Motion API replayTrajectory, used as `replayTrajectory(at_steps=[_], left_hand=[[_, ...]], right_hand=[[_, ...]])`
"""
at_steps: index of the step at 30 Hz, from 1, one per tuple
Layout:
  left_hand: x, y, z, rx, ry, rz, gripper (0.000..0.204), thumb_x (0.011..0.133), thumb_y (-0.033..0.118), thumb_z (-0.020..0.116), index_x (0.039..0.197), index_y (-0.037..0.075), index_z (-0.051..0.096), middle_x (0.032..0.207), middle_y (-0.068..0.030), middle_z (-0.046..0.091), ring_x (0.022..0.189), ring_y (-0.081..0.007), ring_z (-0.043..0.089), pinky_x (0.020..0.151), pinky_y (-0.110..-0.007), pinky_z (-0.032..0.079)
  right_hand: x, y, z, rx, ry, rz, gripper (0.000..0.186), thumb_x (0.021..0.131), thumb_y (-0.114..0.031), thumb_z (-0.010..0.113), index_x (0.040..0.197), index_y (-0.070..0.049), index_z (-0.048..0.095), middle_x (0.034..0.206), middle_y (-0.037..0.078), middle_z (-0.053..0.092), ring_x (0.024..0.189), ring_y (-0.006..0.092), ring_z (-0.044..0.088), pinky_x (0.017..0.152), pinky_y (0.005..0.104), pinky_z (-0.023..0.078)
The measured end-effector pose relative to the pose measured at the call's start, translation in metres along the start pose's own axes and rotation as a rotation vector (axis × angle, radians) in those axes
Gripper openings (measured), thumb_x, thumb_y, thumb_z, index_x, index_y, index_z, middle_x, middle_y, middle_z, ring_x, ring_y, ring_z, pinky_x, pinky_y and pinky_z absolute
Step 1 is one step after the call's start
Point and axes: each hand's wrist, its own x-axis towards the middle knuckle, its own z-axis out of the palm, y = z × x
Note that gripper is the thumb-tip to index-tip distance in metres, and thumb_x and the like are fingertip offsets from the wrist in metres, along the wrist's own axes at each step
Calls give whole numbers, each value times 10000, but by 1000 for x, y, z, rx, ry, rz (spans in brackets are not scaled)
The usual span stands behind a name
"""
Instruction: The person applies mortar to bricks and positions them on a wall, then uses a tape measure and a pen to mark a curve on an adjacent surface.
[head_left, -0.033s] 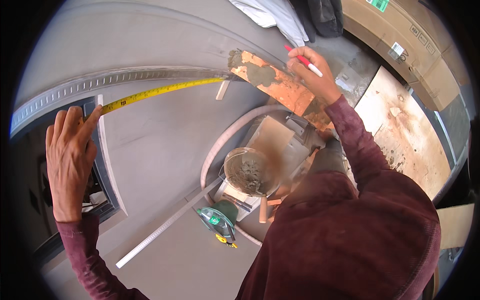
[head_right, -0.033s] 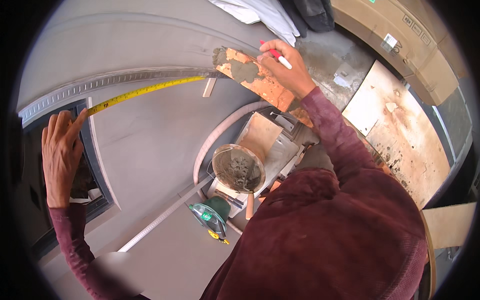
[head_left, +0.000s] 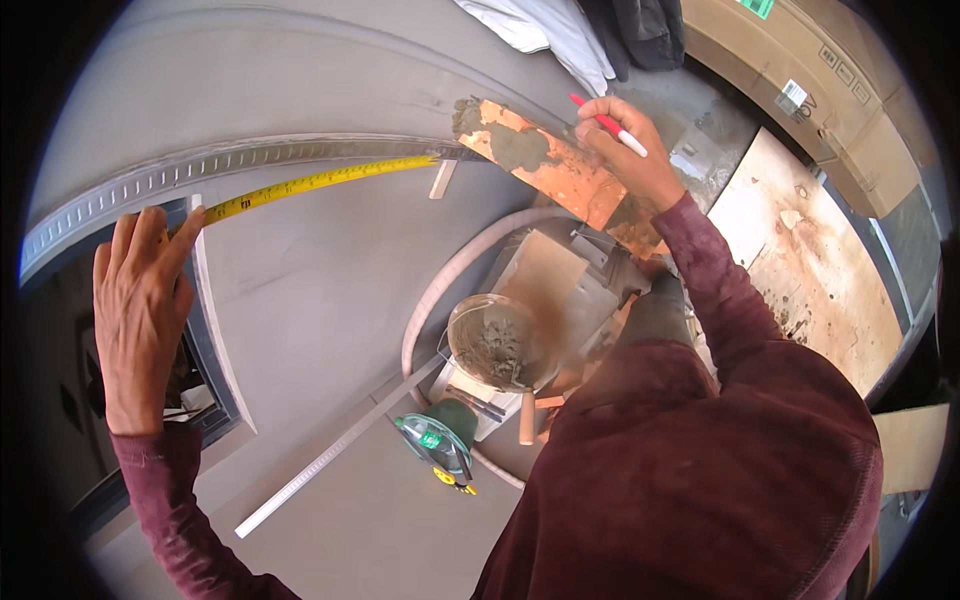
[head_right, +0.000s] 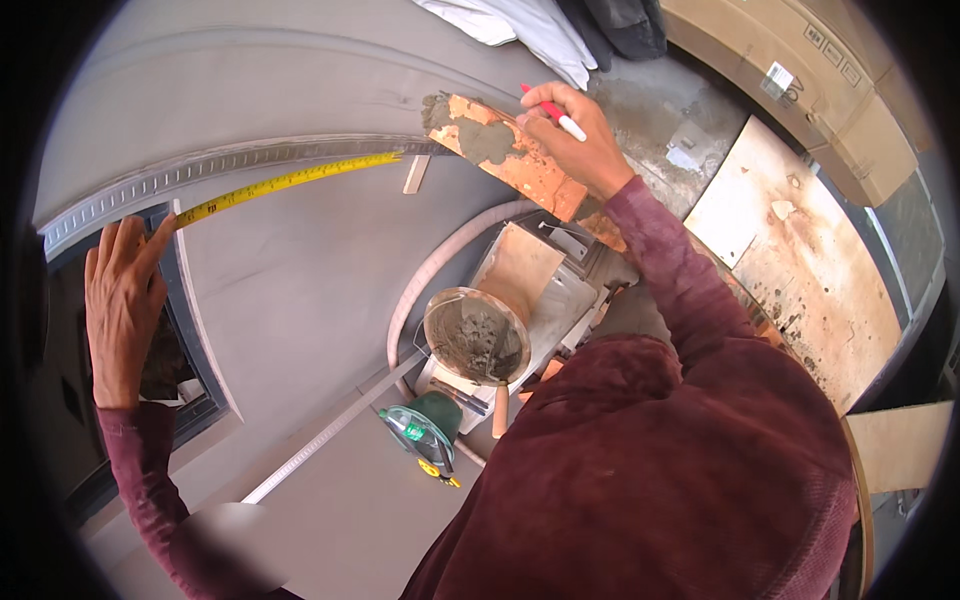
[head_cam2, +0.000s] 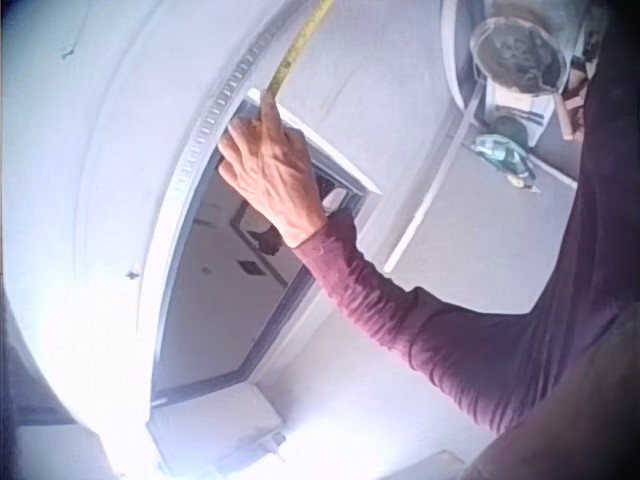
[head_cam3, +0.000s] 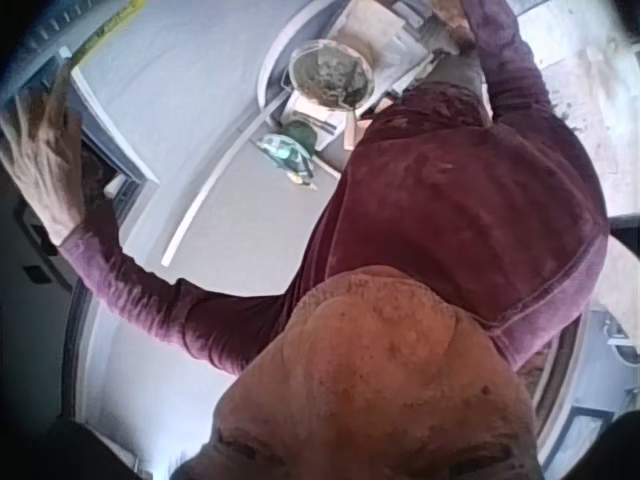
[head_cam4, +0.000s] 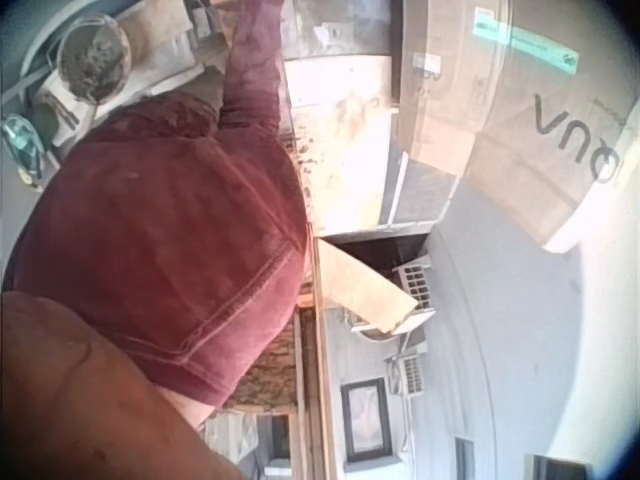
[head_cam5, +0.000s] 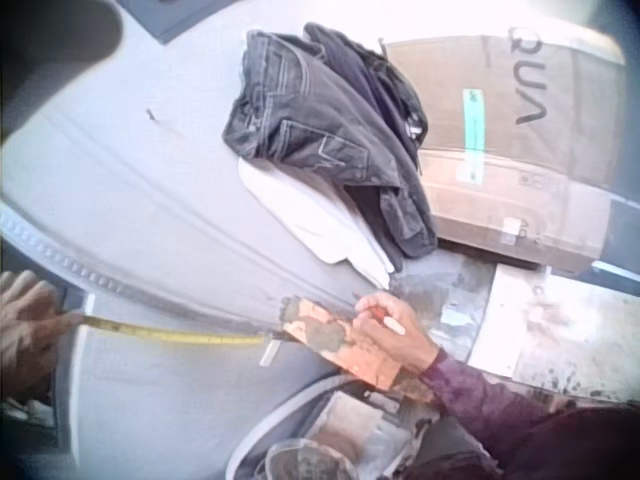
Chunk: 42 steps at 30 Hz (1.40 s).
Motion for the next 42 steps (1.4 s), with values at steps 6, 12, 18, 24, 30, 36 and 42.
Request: replayTrajectory(at_steps=[6,12,18,24,30,36,42], left_hand=[[48,9,32,8,132,128,584,731,-69,673,1279,133,682,1057,-49,561,987,-203,513,861,-339,462],[79,26,50,11,128,145,546,758,-67,647,1262,139,690,1016,-42,556,950,-194,506,833,-332,456],[91,39,62,21,68,133,559,760,-66,638,1276,143,680,1024,-36,558,958,-190,513,826,-335,452],[90,37,73,14,51,121,579,764,-59,641,1303,151,664,1043,-33,562,967,-195,523,831,-348,458],[87,36,82,14,8,102,591,775,-49,655,1324,171,653,1053,-32,565,996,-199,531,865,-351,468],[86,39,93,36,-15,78,609,777,-45,676,1339,185,644,1095,-30,584,1051,-197,540,905,-352,480],[82,34,100,68,-18,102,627,792,-35,614,1387,163,602,1149,-54,577,1115,-229,550,907,-377,474]], right_hand=[[-18,19,-25,-35,17,16,232,905,-176,685,1080,-32,635,839,-24,612,707,51,555,604,227,452],[-23,17,-30,-19,-34,83,228,917,-187,674,1093,-46,642,882,-8,642,744,59,585,634,230,474],[-29,33,-32,-1,-49,45,190,927,-169,652,1087,-67,654,906,3,644,696,64,562,619,231,455],[-28,31,-38,-43,-104,141,250,930,-231,671,1090,-42,641,878,12,641,806,86,613,657,242,506],[-18,44,-23,54,-128,100,246,940,-224,662,1089,-29,642,877,12,639,784,79,609,632,238,489],[-8,49,7,158,-192,83,221,969,-211,621,1083,-24,650,867,11,647,734,72,599,594,223,475],[15,53,44,303,-205,118,285,1017,-249,576,1162,-20,665,845,36,646,753,73,581,635,211,470]])
